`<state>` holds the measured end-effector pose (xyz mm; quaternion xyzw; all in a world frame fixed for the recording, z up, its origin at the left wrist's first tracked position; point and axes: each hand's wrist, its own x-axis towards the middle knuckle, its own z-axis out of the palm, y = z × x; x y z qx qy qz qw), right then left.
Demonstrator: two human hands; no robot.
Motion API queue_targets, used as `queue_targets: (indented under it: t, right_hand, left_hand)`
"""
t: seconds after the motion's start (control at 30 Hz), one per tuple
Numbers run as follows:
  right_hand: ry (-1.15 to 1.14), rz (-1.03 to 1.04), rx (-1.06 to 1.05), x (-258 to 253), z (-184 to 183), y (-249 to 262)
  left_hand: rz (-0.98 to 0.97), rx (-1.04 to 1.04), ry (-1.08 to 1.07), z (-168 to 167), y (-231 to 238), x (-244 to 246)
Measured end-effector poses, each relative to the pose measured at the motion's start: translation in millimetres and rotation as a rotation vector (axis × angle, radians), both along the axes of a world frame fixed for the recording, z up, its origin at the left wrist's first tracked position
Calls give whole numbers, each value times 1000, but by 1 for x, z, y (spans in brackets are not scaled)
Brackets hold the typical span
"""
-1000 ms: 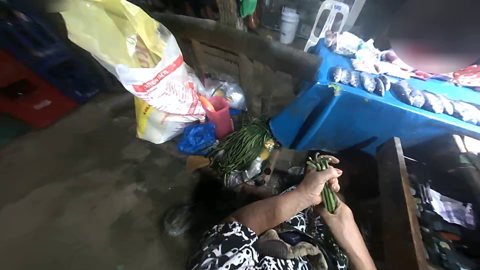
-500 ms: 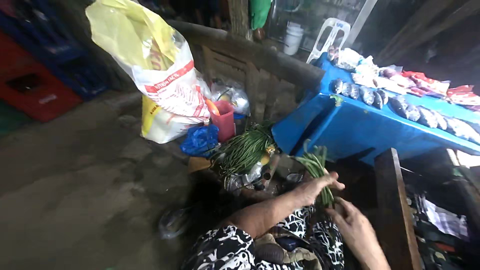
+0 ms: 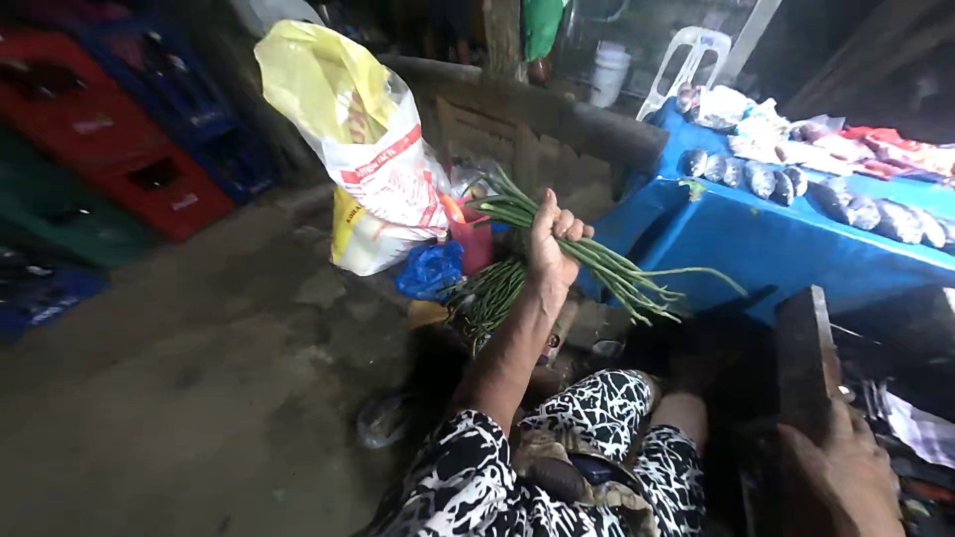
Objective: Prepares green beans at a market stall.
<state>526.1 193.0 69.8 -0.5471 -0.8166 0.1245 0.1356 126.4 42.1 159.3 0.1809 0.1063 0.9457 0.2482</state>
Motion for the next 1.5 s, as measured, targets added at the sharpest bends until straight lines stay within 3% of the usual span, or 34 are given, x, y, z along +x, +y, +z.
queue_targets:
  t: [0.23,0.37,0.5,0.6,0.67,0.77,0.87,1.03,1.1,1.2,1.3,1.5]
  right_hand:
    - [-27,-85,-41,-4,2,4]
    - [-2,-113,-70,-4,1,5]
    - [28,-134,-110,-6,3,4]
    - [21,-147,-91,-9,0,3]
    - [5,-156,-90,-10,1,2]
    - [-48,-149,-61,-13,6,-3]
    - [-37,-69,57,-11,5,-7]
    - [562,64,85,-41,2,-41]
    - [738,204,-16,-73,11,-68]
    - [779,478,-242,-115,25,-100]
    - [779,442,-303,-143,29,-123]
    - [799,406,-250,-142,24,-129]
  left_hand:
    - [30,-58,9,3,-11,-1]
    - [110,-223,207,-5,-24,6]
    - [193,-701,501,-35,-43,10]
    - [73,-1166,593,-68,-55,3]
    - [4,-1287,577,-91,-65,5]
    - [-36,-1193,381,-106,-76,8]
    - [-113,-1008,274,-90,-77,12]
    - [-284,-767,428,-69,-62,29]
    - [-300,-876,562,-63,-55,45]
    - [-327,-1180,954,-52,-53,75]
    - [-371,-1198,1259,-41,-47,99]
    - [-396,-1180,1266,-51,-44,102]
